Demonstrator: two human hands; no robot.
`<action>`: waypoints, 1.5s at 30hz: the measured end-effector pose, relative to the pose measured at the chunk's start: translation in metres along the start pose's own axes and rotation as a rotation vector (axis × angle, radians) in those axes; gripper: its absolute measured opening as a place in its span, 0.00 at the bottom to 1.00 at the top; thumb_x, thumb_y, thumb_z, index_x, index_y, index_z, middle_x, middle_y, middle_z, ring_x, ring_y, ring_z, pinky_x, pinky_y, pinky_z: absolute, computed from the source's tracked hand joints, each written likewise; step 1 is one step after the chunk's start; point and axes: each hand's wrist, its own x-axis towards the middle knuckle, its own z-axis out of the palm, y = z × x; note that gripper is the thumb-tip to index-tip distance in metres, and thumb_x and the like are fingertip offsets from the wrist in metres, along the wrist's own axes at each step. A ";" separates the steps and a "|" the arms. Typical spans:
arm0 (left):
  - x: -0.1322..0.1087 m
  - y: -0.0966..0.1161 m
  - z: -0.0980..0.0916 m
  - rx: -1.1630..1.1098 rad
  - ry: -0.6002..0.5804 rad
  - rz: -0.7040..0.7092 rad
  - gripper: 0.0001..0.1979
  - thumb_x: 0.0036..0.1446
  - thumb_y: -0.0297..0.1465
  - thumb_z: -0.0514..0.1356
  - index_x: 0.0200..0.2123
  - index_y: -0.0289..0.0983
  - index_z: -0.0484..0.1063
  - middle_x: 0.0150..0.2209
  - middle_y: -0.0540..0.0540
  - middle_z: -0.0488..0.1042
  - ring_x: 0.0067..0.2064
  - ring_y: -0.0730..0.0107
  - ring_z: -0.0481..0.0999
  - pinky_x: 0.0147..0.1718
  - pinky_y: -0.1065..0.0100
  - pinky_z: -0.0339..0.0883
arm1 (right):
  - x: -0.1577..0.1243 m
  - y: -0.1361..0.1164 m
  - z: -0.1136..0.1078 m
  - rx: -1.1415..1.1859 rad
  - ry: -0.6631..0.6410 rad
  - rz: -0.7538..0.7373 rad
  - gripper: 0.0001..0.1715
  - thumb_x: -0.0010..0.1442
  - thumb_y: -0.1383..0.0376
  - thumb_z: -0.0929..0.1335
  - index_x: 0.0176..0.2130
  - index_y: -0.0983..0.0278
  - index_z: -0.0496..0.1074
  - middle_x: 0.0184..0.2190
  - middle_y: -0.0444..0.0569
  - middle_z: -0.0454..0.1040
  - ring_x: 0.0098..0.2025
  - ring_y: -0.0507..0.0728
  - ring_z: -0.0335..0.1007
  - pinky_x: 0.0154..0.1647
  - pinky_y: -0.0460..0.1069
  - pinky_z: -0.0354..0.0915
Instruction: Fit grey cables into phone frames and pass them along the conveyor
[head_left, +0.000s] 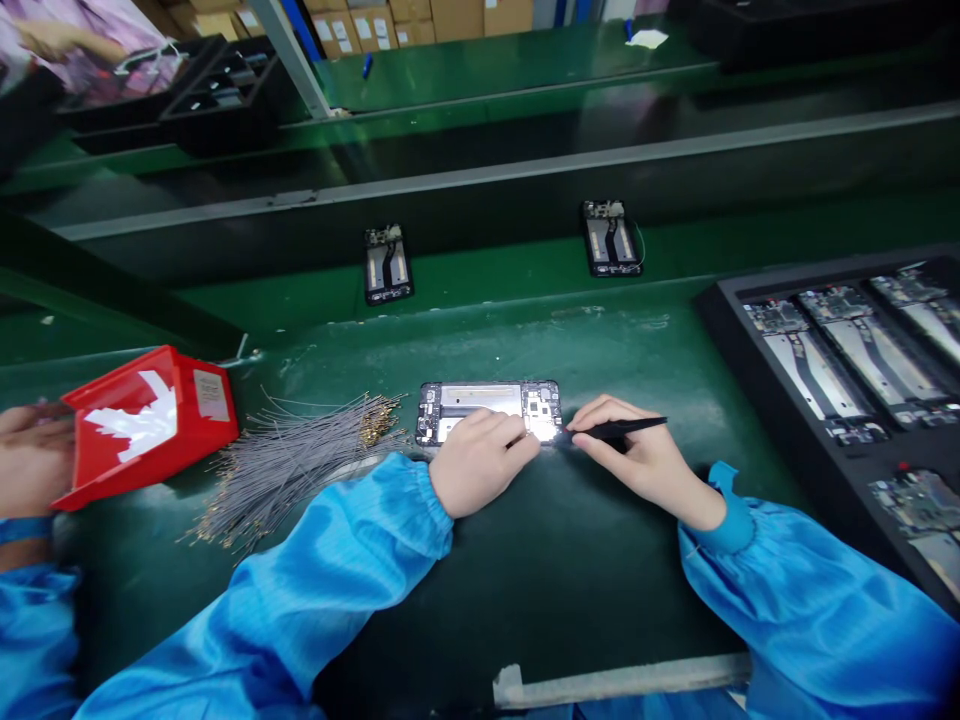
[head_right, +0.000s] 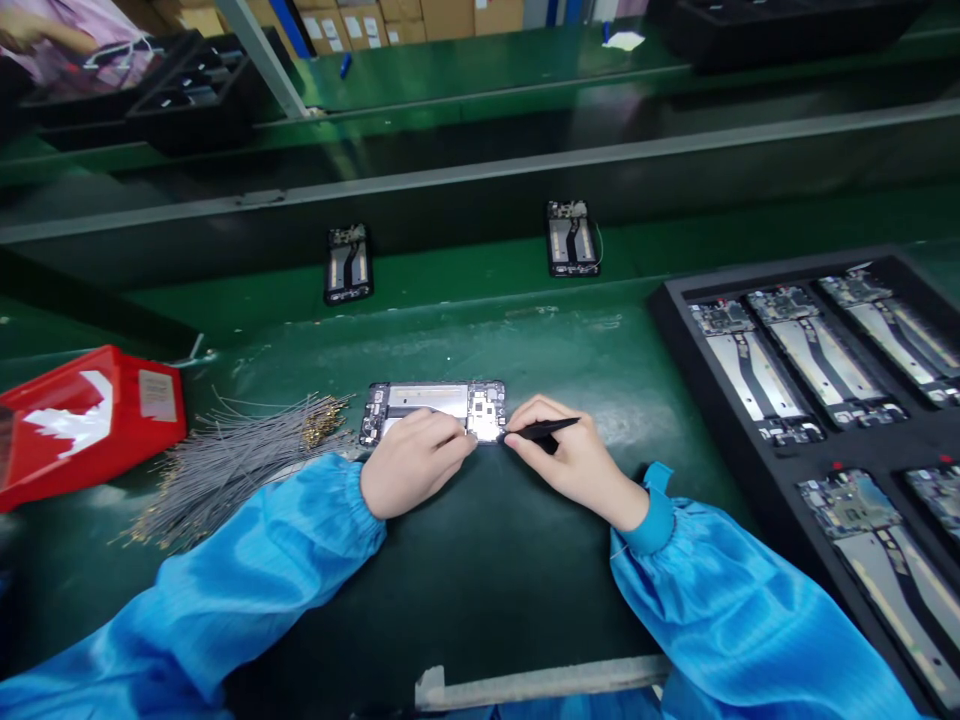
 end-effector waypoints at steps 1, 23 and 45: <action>0.000 0.000 0.000 -0.001 0.001 0.000 0.10 0.60 0.27 0.48 0.31 0.38 0.67 0.27 0.50 0.67 0.29 0.72 0.64 0.30 0.68 0.54 | 0.000 -0.001 0.000 -0.022 -0.017 -0.032 0.02 0.56 0.68 0.66 0.33 0.61 0.68 0.32 0.48 0.71 0.36 0.55 0.68 0.37 0.51 0.65; 0.002 -0.001 0.000 -0.041 -0.029 -0.034 0.12 0.60 0.28 0.47 0.29 0.38 0.68 0.27 0.50 0.67 0.29 0.71 0.64 0.30 0.69 0.55 | 0.001 0.005 0.001 0.052 -0.026 -0.022 0.02 0.56 0.69 0.65 0.33 0.62 0.66 0.32 0.47 0.69 0.35 0.55 0.66 0.36 0.51 0.63; 0.003 -0.002 -0.001 -0.068 -0.026 -0.029 0.12 0.60 0.28 0.47 0.28 0.37 0.68 0.27 0.50 0.66 0.28 0.71 0.62 0.28 0.68 0.53 | -0.003 -0.005 0.003 -0.143 -0.117 -0.287 0.08 0.55 0.74 0.64 0.35 0.64 0.66 0.31 0.49 0.70 0.35 0.55 0.66 0.35 0.51 0.64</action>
